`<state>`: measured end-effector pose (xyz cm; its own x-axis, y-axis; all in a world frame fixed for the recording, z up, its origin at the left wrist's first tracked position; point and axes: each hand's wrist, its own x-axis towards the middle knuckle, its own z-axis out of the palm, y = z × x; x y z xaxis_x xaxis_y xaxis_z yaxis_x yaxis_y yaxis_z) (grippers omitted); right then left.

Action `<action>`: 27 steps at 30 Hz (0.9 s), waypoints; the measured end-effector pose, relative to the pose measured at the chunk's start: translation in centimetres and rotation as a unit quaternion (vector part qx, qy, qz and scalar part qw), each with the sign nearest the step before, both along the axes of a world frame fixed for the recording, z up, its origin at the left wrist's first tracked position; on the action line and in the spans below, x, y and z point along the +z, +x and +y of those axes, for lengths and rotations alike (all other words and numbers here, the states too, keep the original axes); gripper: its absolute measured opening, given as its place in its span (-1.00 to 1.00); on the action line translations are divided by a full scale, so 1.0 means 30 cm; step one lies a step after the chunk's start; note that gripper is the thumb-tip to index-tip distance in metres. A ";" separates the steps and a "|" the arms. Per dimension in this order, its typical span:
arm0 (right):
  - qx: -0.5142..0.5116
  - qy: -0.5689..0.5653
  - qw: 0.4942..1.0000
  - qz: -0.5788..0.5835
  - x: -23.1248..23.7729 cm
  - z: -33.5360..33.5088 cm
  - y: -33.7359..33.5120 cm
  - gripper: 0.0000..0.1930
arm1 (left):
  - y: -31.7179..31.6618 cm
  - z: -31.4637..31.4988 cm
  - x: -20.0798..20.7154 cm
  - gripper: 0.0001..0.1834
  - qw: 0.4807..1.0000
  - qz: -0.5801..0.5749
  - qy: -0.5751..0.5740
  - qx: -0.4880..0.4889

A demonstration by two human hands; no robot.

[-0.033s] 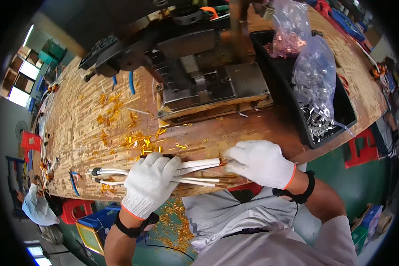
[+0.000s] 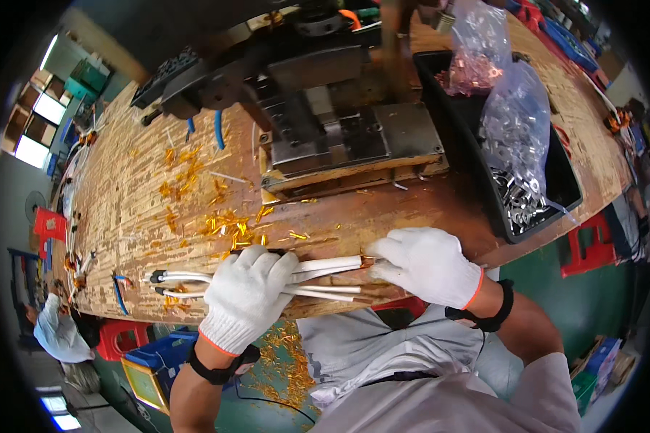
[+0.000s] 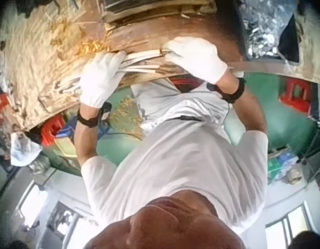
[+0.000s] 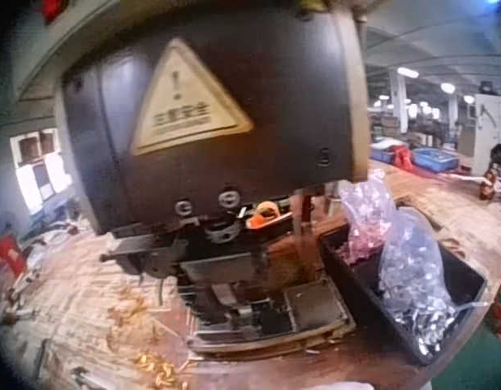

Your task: The recorder is assembling wire bundles with copper components and using wire cutters.

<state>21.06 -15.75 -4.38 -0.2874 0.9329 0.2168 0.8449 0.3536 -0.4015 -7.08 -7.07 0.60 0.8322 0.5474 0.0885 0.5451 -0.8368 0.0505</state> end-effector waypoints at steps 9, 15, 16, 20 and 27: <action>-0.005 0.021 0.999 -0.036 0.024 -0.012 -0.017 -0.78 | -0.014 -0.004 -0.039 -0.60 0.998 -0.065 0.005 0.013; -0.018 0.118 0.993 -0.007 0.104 -0.037 -0.027 -0.78 | 0.005 -0.046 0.015 -0.60 0.997 -0.080 0.012 0.011; -0.014 0.083 0.996 0.009 0.072 -0.024 -0.085 -0.76 | -0.052 -0.043 -0.043 -0.49 0.994 -0.104 0.035 0.029; 0.048 0.197 0.975 0.090 0.011 -0.015 -0.199 -0.82 | -0.029 -0.037 0.017 -0.61 0.998 -0.065 0.004 -0.009; 0.005 0.121 0.992 0.046 -0.176 0.023 -0.272 -0.88 | 0.004 -0.060 -0.011 -0.74 0.995 -0.092 -0.004 -0.037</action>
